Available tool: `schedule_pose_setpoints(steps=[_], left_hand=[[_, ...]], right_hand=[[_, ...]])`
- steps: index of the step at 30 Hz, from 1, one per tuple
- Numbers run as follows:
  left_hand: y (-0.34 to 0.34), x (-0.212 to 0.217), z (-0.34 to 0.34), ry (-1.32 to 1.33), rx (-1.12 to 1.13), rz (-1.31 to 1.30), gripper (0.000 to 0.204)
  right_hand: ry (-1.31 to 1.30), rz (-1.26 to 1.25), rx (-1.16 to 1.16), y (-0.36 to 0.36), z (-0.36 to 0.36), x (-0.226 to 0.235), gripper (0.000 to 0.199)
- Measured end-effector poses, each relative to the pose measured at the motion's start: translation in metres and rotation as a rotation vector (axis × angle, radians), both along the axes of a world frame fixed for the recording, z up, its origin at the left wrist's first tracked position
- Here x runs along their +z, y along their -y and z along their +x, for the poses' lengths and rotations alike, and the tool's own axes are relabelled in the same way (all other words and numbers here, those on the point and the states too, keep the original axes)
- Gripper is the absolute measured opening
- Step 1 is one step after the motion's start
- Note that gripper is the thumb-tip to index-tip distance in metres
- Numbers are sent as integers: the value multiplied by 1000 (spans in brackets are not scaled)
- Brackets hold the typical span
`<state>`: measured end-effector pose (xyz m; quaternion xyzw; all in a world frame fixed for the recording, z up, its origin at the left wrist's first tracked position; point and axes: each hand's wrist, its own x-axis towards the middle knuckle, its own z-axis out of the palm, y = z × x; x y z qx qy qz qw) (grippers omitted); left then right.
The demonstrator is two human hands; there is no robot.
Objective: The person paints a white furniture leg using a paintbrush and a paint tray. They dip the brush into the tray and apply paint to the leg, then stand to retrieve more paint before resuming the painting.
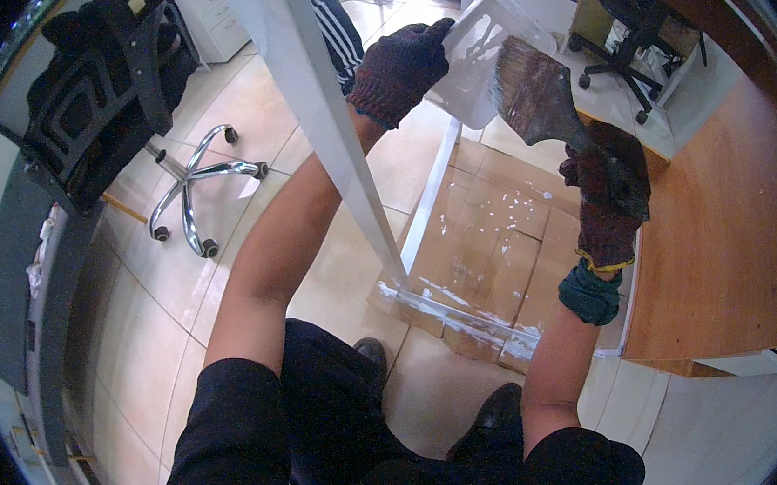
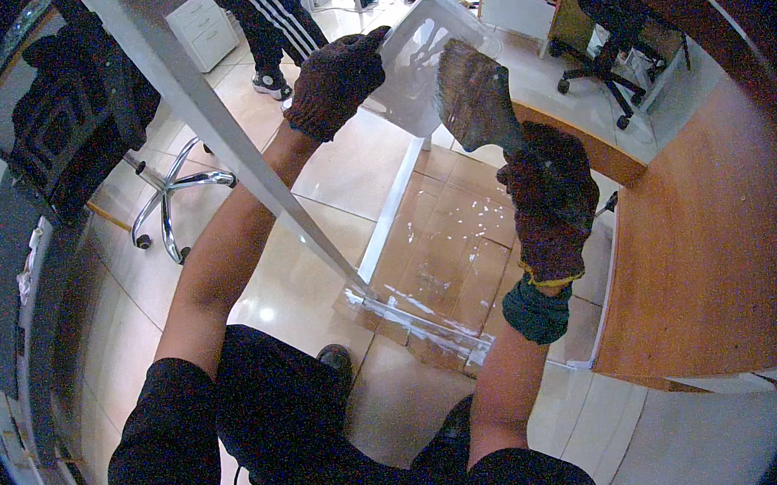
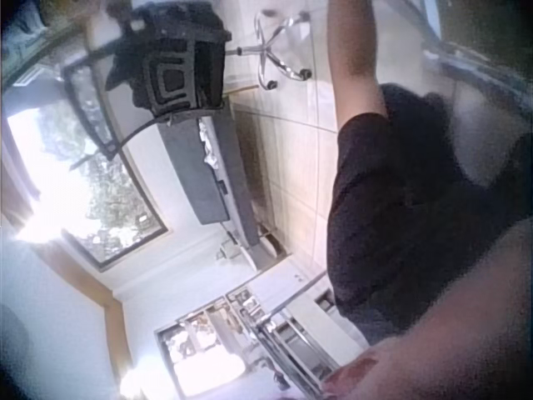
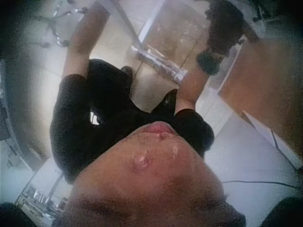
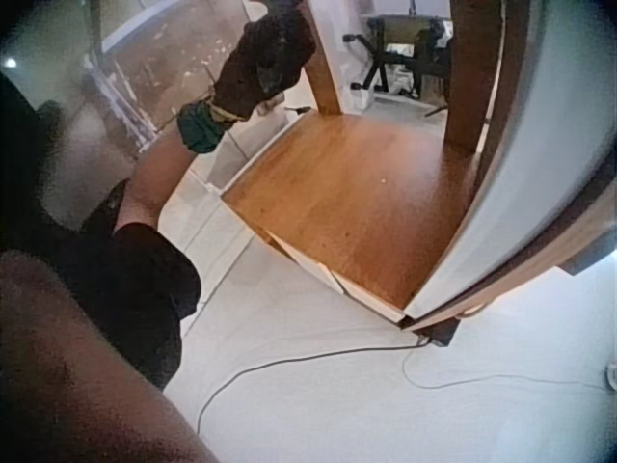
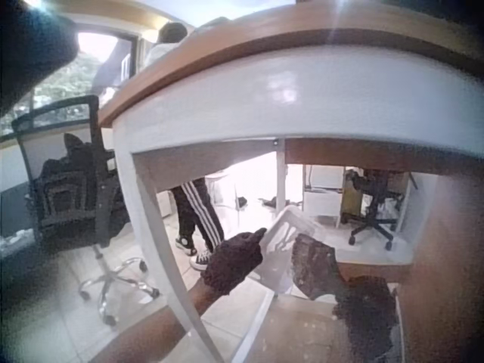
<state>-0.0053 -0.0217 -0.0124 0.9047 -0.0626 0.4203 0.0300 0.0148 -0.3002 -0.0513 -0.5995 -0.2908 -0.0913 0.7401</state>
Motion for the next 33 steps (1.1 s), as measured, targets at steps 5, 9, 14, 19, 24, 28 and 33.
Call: schedule_pose_setpoints(steps=[5, 9, 14, 19, 24, 28, 33], left_hand=[[2, 3, -4, -51, 47, -10, 39], [0, 2, -4, -31, 63, 2, 39], [4, -3, -1, 81, 102, 2, 34], [8, -3, -5, 42, 72, -58, 40], [8, 0, -6, 15, 81, -73, 43], [6, -3, -3, 29, 73, -78, 44], [9, -1, -1, 10, 75, -86, 42]], right_hand=[[74, -88, -50, 1, -3, 1, 31], [104, -154, -115, 0, -5, 4, 31], [200, -281, -210, -8, -6, 0, 27], [203, -223, -109, -19, -6, -8, 25], [211, -265, -129, -25, -10, -4, 23], [237, -286, -124, -30, -11, -1, 23], [404, -385, -216, -33, -11, 3, 22]])
